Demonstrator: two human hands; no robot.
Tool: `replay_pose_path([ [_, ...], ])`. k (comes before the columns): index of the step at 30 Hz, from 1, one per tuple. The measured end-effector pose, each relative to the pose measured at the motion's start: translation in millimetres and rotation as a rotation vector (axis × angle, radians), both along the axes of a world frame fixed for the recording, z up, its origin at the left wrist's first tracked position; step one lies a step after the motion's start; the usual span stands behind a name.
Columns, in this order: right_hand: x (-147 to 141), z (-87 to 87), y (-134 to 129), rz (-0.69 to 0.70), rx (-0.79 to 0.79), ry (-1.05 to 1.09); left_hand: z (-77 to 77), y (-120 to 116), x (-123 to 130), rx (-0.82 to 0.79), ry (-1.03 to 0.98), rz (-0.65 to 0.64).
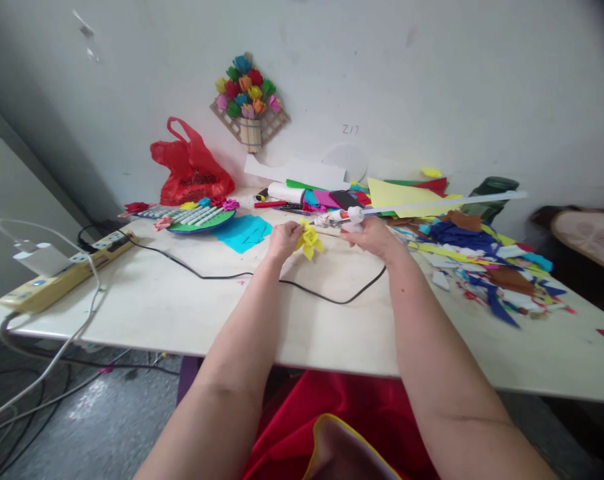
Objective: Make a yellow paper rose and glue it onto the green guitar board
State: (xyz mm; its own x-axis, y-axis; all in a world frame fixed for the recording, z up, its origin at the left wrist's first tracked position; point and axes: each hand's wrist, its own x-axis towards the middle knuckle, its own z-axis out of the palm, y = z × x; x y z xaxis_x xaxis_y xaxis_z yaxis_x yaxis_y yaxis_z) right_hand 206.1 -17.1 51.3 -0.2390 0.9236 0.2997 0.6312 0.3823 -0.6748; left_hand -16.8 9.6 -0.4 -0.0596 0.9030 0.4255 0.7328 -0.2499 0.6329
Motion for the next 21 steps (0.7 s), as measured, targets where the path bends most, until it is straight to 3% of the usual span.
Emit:
replay_pose_path([
  [7, 1.9, -7.5, 1.9, 0.043, -0.062, 0.412, 1.6, -1.2, -1.5, -0.011, -0.054, -0.009],
  [11, 3.1, -13.9, 9.6, -0.038, -0.037, 0.559, -0.3, 2.3, -4.8, -0.02, -0.149, 0.016],
  [14, 3.6, -19.4, 16.3, -0.103, -0.015, 0.647, -2.3, 6.9, -8.7, 0.002, -0.244, 0.108],
  [18, 6.9, -30.9, 25.9, -0.146, 0.021, 0.641, -4.8, 14.1, -16.6, 0.106, -0.394, 0.239],
  [21, 13.1, -42.7, 34.2, -0.179, 0.066, 0.469, -7.4, 19.8, -24.5, 0.199, -0.535, 0.329],
])
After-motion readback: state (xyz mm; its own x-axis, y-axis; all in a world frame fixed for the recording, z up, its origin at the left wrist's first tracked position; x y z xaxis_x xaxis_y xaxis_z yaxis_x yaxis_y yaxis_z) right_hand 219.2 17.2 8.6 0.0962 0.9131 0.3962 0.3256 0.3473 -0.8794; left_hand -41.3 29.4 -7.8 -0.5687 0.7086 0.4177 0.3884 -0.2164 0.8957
